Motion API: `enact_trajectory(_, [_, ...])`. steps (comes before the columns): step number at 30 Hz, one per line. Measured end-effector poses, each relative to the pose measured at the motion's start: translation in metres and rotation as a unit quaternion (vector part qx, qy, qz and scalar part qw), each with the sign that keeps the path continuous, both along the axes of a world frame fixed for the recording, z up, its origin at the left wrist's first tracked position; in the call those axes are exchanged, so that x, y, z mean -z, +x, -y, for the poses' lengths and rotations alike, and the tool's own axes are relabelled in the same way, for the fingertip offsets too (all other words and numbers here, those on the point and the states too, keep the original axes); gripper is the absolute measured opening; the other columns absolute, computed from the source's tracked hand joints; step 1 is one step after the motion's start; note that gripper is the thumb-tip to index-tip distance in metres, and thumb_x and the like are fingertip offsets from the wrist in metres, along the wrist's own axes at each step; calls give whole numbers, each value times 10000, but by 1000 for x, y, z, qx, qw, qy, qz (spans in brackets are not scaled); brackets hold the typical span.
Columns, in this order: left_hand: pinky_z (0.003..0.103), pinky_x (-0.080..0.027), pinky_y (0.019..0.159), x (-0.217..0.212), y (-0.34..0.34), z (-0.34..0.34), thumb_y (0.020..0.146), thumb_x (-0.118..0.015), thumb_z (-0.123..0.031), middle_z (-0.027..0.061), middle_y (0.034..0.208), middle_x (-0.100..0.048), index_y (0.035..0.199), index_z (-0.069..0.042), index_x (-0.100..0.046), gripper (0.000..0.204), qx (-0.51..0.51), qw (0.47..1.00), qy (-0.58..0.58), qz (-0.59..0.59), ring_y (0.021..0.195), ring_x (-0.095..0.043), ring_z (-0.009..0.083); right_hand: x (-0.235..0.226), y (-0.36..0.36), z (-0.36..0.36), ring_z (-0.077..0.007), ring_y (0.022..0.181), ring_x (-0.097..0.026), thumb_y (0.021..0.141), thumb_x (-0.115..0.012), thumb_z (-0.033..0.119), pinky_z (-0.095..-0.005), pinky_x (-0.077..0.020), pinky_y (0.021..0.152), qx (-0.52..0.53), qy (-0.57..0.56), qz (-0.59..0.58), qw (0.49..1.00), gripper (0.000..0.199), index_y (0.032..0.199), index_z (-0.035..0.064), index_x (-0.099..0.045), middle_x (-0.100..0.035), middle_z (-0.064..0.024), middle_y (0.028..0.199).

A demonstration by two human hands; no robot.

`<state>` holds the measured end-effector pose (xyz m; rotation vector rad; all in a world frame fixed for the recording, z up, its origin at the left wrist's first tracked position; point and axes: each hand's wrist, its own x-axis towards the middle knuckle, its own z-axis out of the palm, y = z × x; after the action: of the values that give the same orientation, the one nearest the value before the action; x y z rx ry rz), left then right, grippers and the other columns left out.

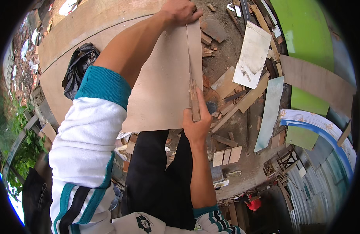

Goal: The person uses a knife to cut a large piece of cardboard placed on a work surface. They hold the cardboard steady with one hand while scoring and cutting along a straight line with the other hand. The cut piece is separated from the main sheet.

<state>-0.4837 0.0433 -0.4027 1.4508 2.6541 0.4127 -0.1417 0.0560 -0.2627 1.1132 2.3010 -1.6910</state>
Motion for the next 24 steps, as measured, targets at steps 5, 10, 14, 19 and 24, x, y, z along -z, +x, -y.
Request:
enact_trajectory(5, [443, -419, 970, 7, 16, -4, 935, -458, -370, 181, 655, -681, 575, -61, -696, 531, 7, 999, -5, 36, 656, -649, 348, -95, 112, 6, -159, 736, -717, 766, -530, -35, -271, -557, 656, -72, 71, 46, 994, 644, 1408, -65, -517, -725, -240, 1099])
enact_trajectory(10, [443, -411, 1002, 3, 11, -6, 947, -443, -372, 179, 676, -691, 618, -35, -713, 543, 9, 1000, -11, -1, 714, -663, 342, -88, 118, 9, -169, 625, -698, 743, -548, -43, -279, -548, 575, -116, 94, -14, 989, 641, 1378, -123, -507, -725, -258, 1045])
enact_trajectory(14, [442, -411, 1008, 7, 10, -3, 949, -437, -376, 184, 694, -698, 638, -20, -718, 550, -1, 999, -29, 16, 742, -664, 347, -41, 103, 35, -144, 533, -639, 749, -554, -36, -278, -505, 507, -97, 112, -84, 985, 643, 1386, -109, -512, -727, -227, 953])
enact_trajectory(19, [449, -411, 1011, 9, 12, -4, 939, -447, -370, 180, 701, -702, 626, -29, -709, 532, 8, 1000, -11, -12, 765, -676, 342, -66, 113, -8, -111, 620, -619, 791, -521, -44, -273, -501, 562, -72, 48, -34, 996, 615, 1405, -76, -518, -734, -199, 1012])
enact_trajectory(24, [465, -431, 988, 13, 7, -1, 913, -476, -339, 178, 663, -684, 598, -39, -683, 481, 2, 999, 32, -9, 719, -672, 356, -147, 150, 16, -146, 709, -700, 777, -512, -36, -267, -532, 593, -83, 68, 62, 992, 614, 1388, -80, -524, -724, -237, 1079])
